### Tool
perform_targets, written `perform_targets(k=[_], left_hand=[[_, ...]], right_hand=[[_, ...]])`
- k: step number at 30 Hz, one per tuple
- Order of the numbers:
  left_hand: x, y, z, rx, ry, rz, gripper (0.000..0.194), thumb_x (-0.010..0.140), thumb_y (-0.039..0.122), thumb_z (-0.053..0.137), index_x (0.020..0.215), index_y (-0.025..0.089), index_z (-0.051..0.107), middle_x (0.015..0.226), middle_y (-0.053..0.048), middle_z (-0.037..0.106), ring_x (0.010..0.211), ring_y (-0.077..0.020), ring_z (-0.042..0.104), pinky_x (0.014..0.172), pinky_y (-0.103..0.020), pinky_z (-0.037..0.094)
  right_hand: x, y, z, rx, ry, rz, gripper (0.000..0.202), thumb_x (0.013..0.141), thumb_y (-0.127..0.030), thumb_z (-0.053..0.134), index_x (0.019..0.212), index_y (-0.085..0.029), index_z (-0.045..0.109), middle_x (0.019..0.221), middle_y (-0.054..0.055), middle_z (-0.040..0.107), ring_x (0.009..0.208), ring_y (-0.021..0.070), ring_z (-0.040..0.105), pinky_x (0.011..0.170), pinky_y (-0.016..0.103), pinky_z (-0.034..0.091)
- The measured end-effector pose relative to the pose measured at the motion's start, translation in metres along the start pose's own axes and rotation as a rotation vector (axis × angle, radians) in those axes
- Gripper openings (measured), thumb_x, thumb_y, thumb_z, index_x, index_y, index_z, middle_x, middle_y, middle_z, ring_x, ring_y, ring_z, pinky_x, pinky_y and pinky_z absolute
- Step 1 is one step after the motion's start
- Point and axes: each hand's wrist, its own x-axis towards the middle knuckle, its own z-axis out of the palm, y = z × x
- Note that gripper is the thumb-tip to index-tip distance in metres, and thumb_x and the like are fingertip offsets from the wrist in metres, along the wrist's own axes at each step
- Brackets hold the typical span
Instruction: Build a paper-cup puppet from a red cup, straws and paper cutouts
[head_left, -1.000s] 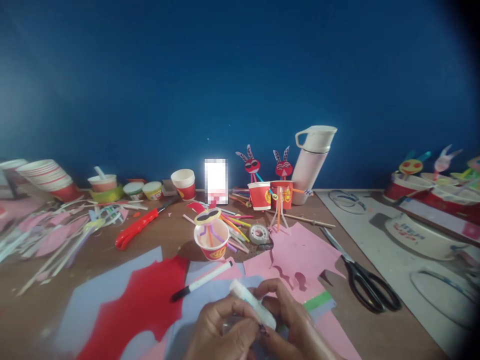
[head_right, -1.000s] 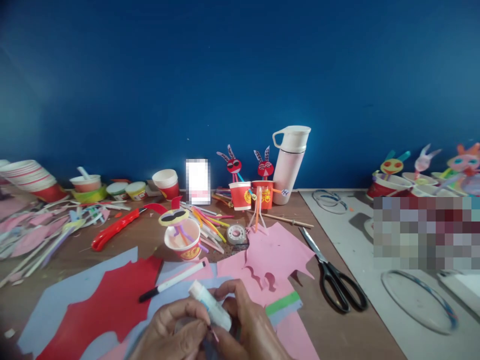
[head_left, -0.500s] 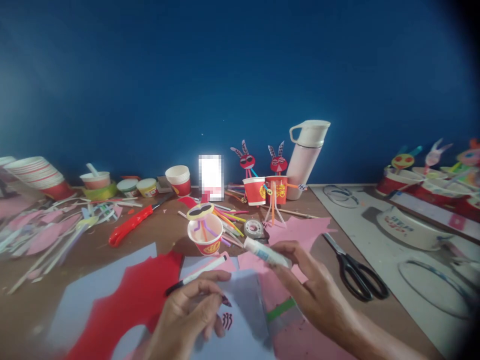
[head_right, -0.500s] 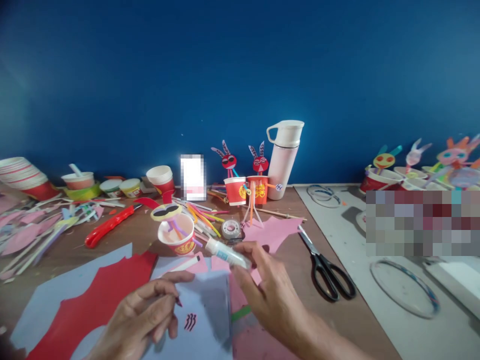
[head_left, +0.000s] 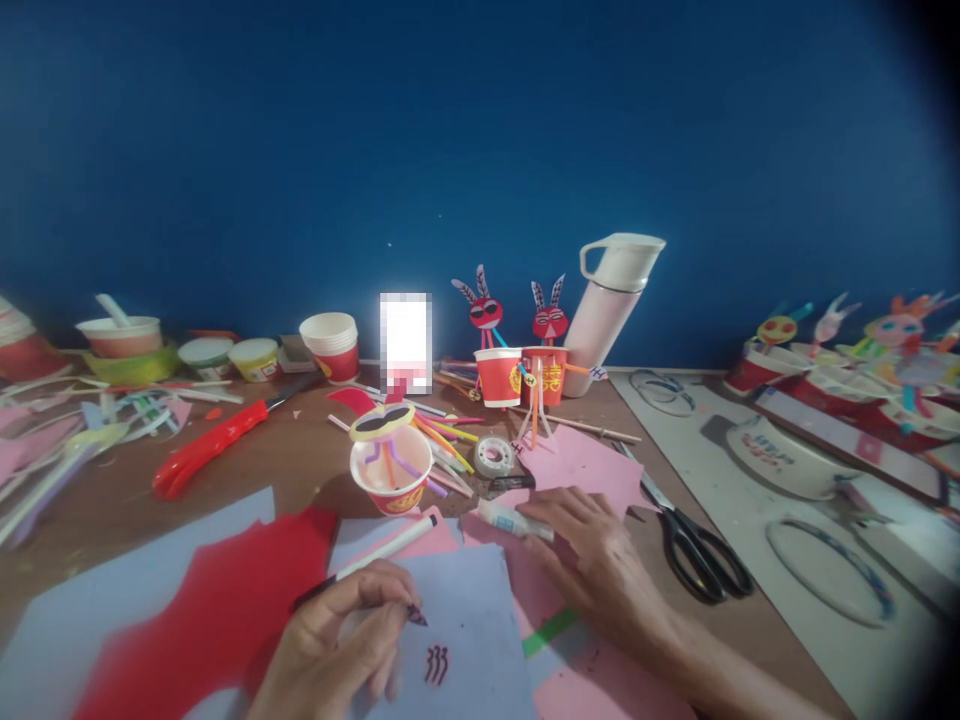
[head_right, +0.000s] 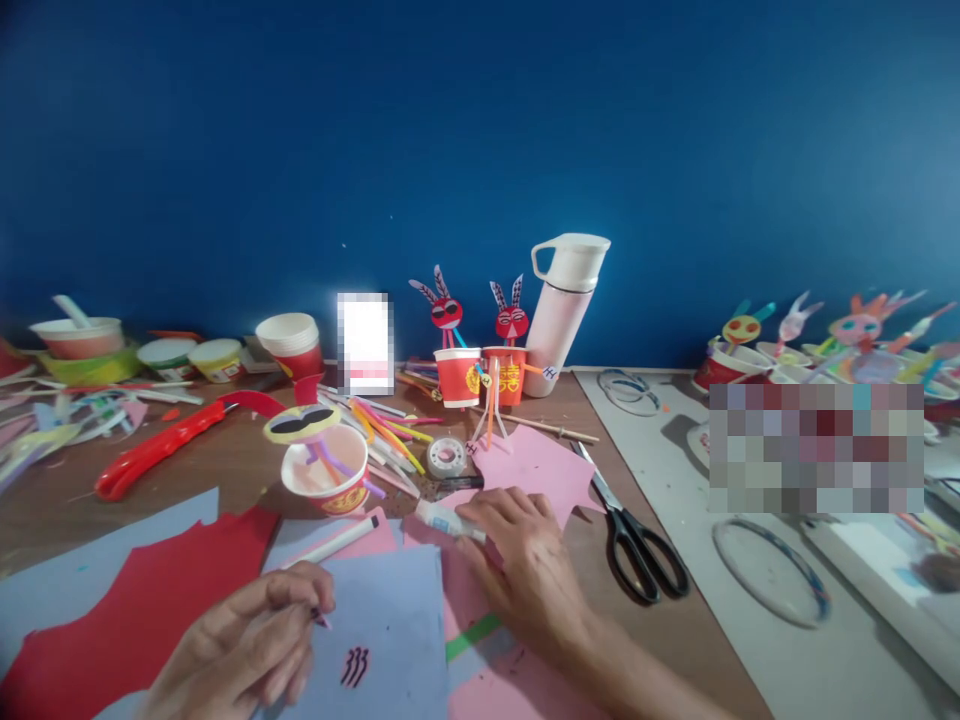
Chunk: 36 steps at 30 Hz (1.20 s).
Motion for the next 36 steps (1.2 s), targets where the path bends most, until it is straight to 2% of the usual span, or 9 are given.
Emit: perform_targets(k=[3, 5, 8, 14, 18, 21, 25, 31, 36], left_hand=[[0.001, -0.001, -0.002, -0.02, -0.003, -0.006, 0.028, 0.073, 0.047, 0.071, 0.073, 0.019, 0.068, 0.074, 0.002, 0.058, 0.043, -0.0049, 0.043, 0.047, -0.023, 0.039], [0.002, -0.002, -0.002, -0.035, -0.003, -0.023, 0.03, 0.072, 0.048, 0.072, 0.074, 0.019, 0.068, 0.059, 0.005, 0.052, 0.043, -0.006, 0.043, 0.048, -0.022, 0.039], [0.001, -0.003, -0.001, -0.05, 0.023, -0.053, 0.034, 0.069, 0.051, 0.074, 0.076, 0.019, 0.066, 0.046, 0.008, 0.042, 0.042, -0.0068, 0.041, 0.048, -0.021, 0.036], [-0.002, -0.001, 0.002, -0.045, 0.049, -0.09, 0.038, 0.066, 0.053, 0.075, 0.076, 0.018, 0.065, 0.046, 0.008, 0.043, 0.044, -0.0077, 0.043, 0.049, -0.022, 0.036], [-0.001, 0.0, 0.002, -0.054, 0.037, -0.091, 0.038, 0.065, 0.052, 0.076, 0.076, 0.017, 0.065, 0.045, 0.008, 0.043, 0.044, -0.0078, 0.042, 0.049, -0.022, 0.036], [-0.001, 0.0, 0.001, -0.049, 0.025, -0.09, 0.035, 0.066, 0.049, 0.077, 0.075, 0.017, 0.065, 0.046, 0.007, 0.044, 0.045, -0.008, 0.043, 0.051, -0.023, 0.038], [-0.001, 0.001, 0.002, -0.029, 0.029, -0.073, 0.034, 0.067, 0.048, 0.076, 0.075, 0.017, 0.065, 0.048, 0.007, 0.047, 0.043, -0.0074, 0.042, 0.05, -0.023, 0.038], [-0.002, 0.003, 0.004, -0.009, 0.015, -0.08, 0.031, 0.071, 0.047, 0.072, 0.075, 0.017, 0.064, 0.047, 0.008, 0.042, 0.045, -0.0081, 0.041, 0.05, -0.023, 0.036], [-0.002, 0.005, 0.004, -0.007, 0.015, -0.073, 0.028, 0.072, 0.045, 0.071, 0.076, 0.018, 0.063, 0.049, 0.008, 0.043, 0.045, -0.0071, 0.039, 0.049, -0.022, 0.033]], right_hand=[[-0.001, 0.006, 0.001, -0.093, 0.026, -0.014, 0.023, 0.087, -0.021, 0.053, 0.106, -0.022, 0.065, 0.092, 0.009, 0.06, 0.086, 0.0245, 0.054, 0.072, 0.037, 0.037], [-0.001, 0.01, 0.003, -0.105, 0.025, 0.018, 0.024, 0.086, -0.019, 0.053, 0.106, -0.022, 0.067, 0.088, 0.008, 0.06, 0.082, 0.0241, 0.052, 0.07, 0.036, 0.036], [-0.001, 0.013, 0.007, -0.064, 0.007, 0.069, 0.024, 0.085, -0.016, 0.056, 0.105, -0.022, 0.068, 0.088, 0.007, 0.063, 0.084, 0.0249, 0.054, 0.071, 0.038, 0.034], [-0.001, 0.015, 0.007, 0.099, 0.019, 0.114, 0.024, 0.087, -0.017, 0.052, 0.105, -0.02, 0.067, 0.094, 0.008, 0.066, 0.091, 0.0259, 0.057, 0.077, 0.04, 0.04], [0.0, 0.015, 0.003, 0.293, 0.018, 0.155, 0.022, 0.093, -0.024, 0.048, 0.111, -0.021, 0.059, 0.102, 0.004, 0.067, 0.092, 0.0176, 0.063, 0.078, 0.027, 0.051], [-0.002, 0.016, 0.003, 0.363, 0.029, 0.183, 0.02, 0.095, -0.027, 0.045, 0.111, -0.022, 0.055, 0.103, 0.003, 0.069, 0.093, 0.0155, 0.066, 0.079, 0.023, 0.052], [-0.005, 0.02, 0.005, 0.343, 0.054, 0.173, 0.019, 0.095, -0.03, 0.041, 0.109, -0.02, 0.05, 0.104, 0.006, 0.067, 0.095, 0.0177, 0.064, 0.083, 0.028, 0.051], [0.0, 0.019, 0.012, 0.146, 0.067, 0.108, 0.02, 0.092, -0.03, 0.045, 0.105, -0.02, 0.056, 0.108, 0.01, 0.065, 0.101, 0.0265, 0.057, 0.085, 0.041, 0.046], [0.005, 0.015, 0.023, -0.021, 0.099, 0.026, 0.02, 0.09, -0.021, 0.043, 0.105, -0.015, 0.055, 0.11, 0.016, 0.066, 0.101, 0.0279, 0.058, 0.092, 0.046, 0.04]])
